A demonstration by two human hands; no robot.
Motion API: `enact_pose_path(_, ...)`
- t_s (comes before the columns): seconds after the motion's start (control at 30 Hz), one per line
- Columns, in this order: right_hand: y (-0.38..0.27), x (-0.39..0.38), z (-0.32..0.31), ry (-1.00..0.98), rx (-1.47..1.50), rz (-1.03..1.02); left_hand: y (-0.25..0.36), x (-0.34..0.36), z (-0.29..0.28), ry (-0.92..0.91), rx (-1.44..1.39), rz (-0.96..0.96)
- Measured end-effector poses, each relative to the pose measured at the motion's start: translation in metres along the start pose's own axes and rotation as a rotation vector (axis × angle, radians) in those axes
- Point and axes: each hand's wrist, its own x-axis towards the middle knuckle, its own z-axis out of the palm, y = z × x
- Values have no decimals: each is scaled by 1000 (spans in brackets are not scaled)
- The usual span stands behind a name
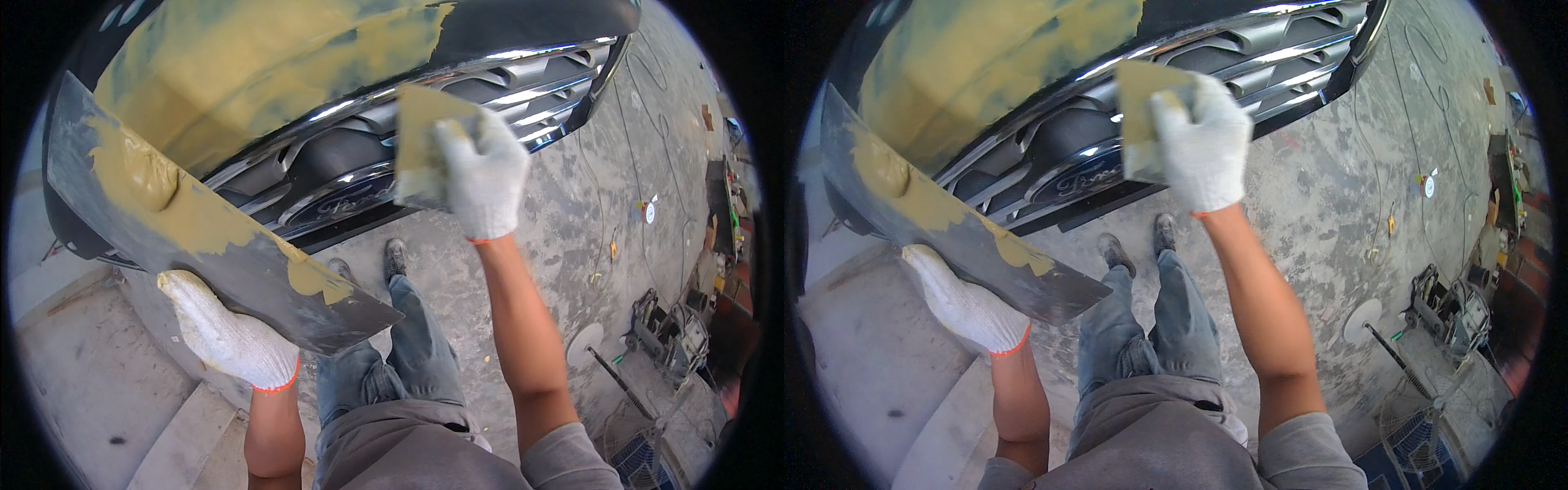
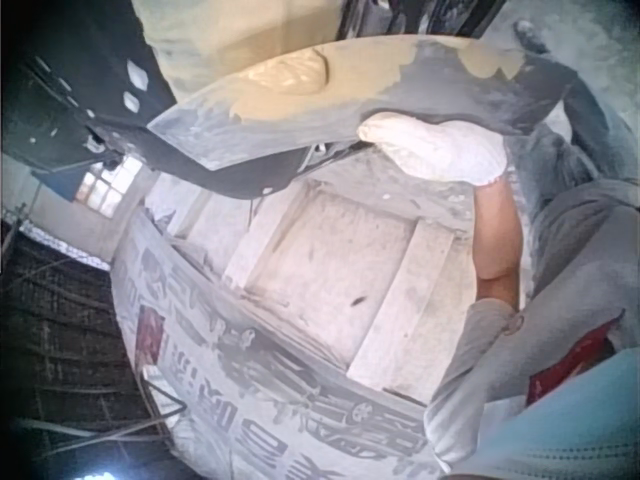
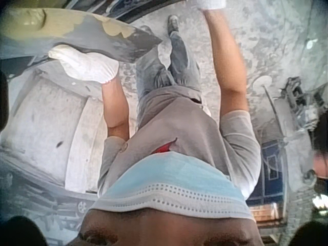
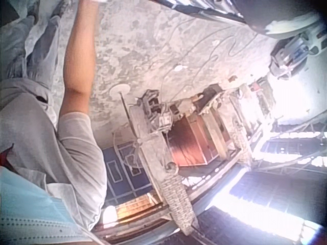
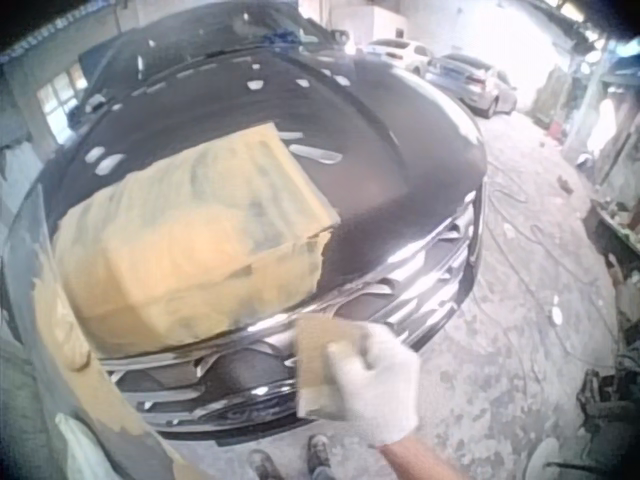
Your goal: The person applies yellow body filler to the front hood of a black car using a small metal spreader and a larger metal mixing board. They repeatedly scoop filler from the board and spread it in smooth strokes across the hood surface.
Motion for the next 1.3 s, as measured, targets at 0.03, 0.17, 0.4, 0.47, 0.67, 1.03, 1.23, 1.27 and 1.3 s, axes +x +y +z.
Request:
enact_pose_path(0.03, 1, -2, 2, -107, 27, -24, 1, -1, 1, 5, 17, -10)
enact_pose_path(0.17, 2, -10, 9, 6, 138, -33, 2, -4, 5, 38, 64, 33)
enact_pose_path(0.4, -8, -4, 2, -31, 27, -60, 3, 0, 3, -40, 41, -16)
enact_pose_path(0.47, -11, -2, 0, 46, 73, 3, 2, -1, 3, -7, -1, -26)
enact_pose_path(0.67, -15, -4, 4, -140, -157, -127, -2, 1, 4, 24, -45, 6)
enact_pose_path(1.03, -14, -8, 9, 22, 139, -8, -1, 0, 4, 3, 33, 25)
enact_pose_path(1.23, -3, -11, 12, -80, 106, -91, -1, 1, -2, -38, 25, 41)
enact_pose_path(1.27, -2, -12, 13, -24, 165, 13, -1, 1, -3, 15, -22, 20)
enact_pose_path(1.3, -2, -13, 14, -29, 132, 53, -1, 1, -3, -31, 19, 50)
